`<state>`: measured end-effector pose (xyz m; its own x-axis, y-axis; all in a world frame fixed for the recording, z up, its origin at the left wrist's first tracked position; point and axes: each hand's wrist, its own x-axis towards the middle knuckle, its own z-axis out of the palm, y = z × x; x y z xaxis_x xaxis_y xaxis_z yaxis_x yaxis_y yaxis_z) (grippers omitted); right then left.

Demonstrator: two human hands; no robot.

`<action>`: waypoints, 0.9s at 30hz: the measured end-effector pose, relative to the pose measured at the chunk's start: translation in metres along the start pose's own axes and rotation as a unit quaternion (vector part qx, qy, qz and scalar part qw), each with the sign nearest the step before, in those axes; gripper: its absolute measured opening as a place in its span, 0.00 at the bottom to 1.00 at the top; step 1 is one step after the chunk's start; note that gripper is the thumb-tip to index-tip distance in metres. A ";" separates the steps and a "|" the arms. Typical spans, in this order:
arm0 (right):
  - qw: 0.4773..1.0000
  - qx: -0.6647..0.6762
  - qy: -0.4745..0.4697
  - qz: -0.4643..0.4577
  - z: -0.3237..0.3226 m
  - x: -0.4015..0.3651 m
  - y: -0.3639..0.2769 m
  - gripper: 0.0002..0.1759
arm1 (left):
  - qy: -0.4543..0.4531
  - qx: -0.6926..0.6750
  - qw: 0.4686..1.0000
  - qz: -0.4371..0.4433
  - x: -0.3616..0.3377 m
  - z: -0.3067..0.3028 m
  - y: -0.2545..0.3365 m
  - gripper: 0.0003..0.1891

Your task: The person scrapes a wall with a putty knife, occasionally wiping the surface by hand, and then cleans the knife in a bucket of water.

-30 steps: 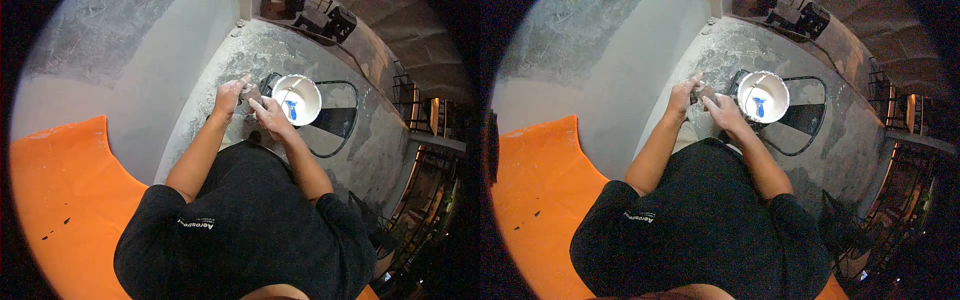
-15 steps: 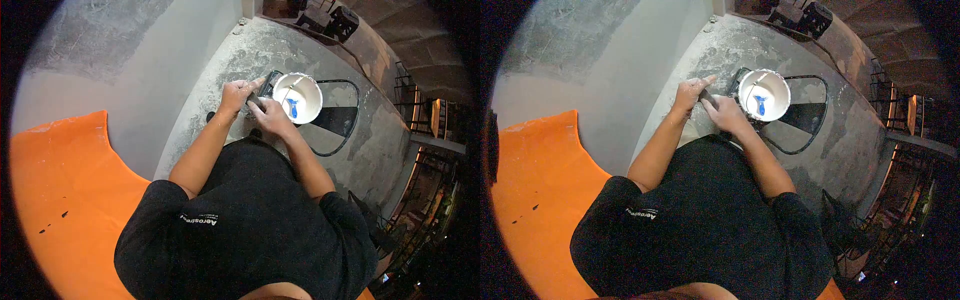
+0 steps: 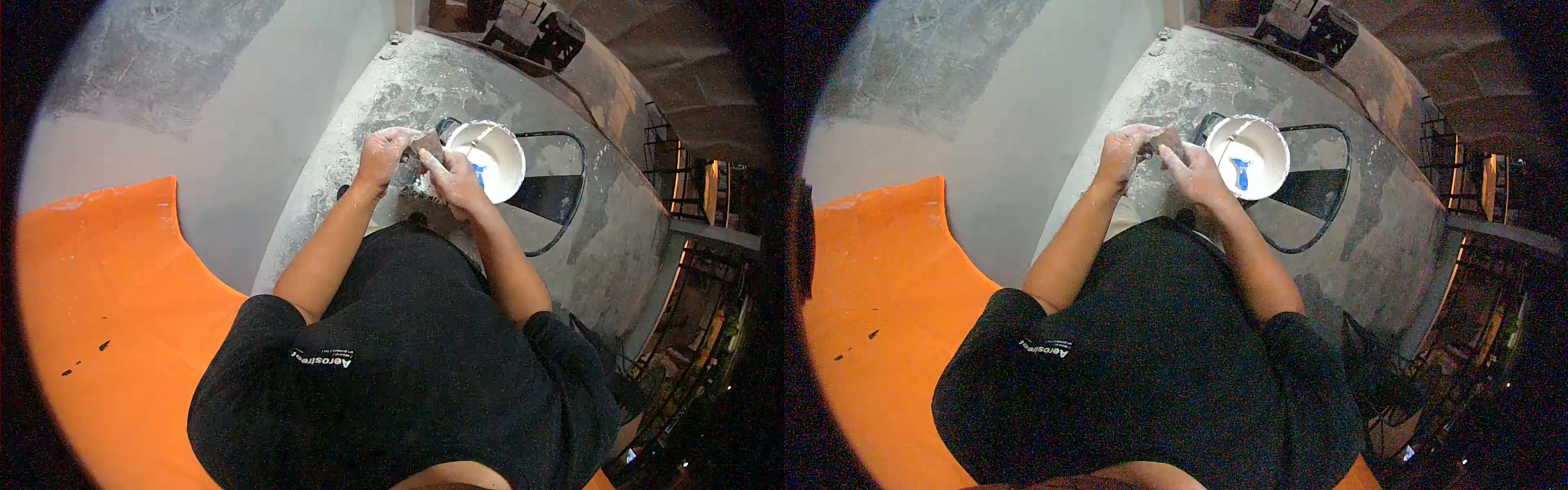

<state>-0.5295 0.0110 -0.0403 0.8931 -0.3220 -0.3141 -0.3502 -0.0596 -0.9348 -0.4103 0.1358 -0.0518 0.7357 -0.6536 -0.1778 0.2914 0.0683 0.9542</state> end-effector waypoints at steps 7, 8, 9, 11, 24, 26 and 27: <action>0.997 -0.067 0.029 -0.024 0.000 -0.004 -0.006 0.22 | 0.010 0.076 0.997 0.021 0.005 0.001 -0.002 0.10; 0.997 -0.066 0.029 -0.022 0.001 -0.005 -0.008 0.22 | 0.009 0.076 0.997 0.018 0.006 0.000 -0.003 0.10; 0.997 -0.065 0.028 -0.017 0.002 -0.006 -0.010 0.21 | 0.000 0.078 0.997 0.005 0.007 -0.002 -0.004 0.10; 0.998 -0.065 0.025 -0.013 0.002 -0.005 -0.007 0.21 | -0.009 0.079 0.997 -0.007 0.009 -0.004 -0.008 0.11; 0.999 -0.021 0.026 0.032 -0.003 0.000 0.002 0.22 | 0.021 0.006 1.000 -0.020 0.004 -0.004 -0.015 0.08; 0.999 -0.031 0.023 0.023 0.002 -0.002 -0.002 0.22 | 0.022 0.031 0.999 0.010 0.003 -0.006 -0.019 0.08; 0.998 -0.047 0.029 0.019 0.004 -0.006 -0.010 0.22 | 0.023 0.043 0.999 0.016 0.003 -0.007 -0.021 0.08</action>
<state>-0.5305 0.0178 -0.0296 0.8617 -0.3804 -0.3357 -0.4107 -0.1343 -0.9018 -0.4099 0.1376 -0.0736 0.7718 -0.6164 -0.1558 0.2155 0.0231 0.9762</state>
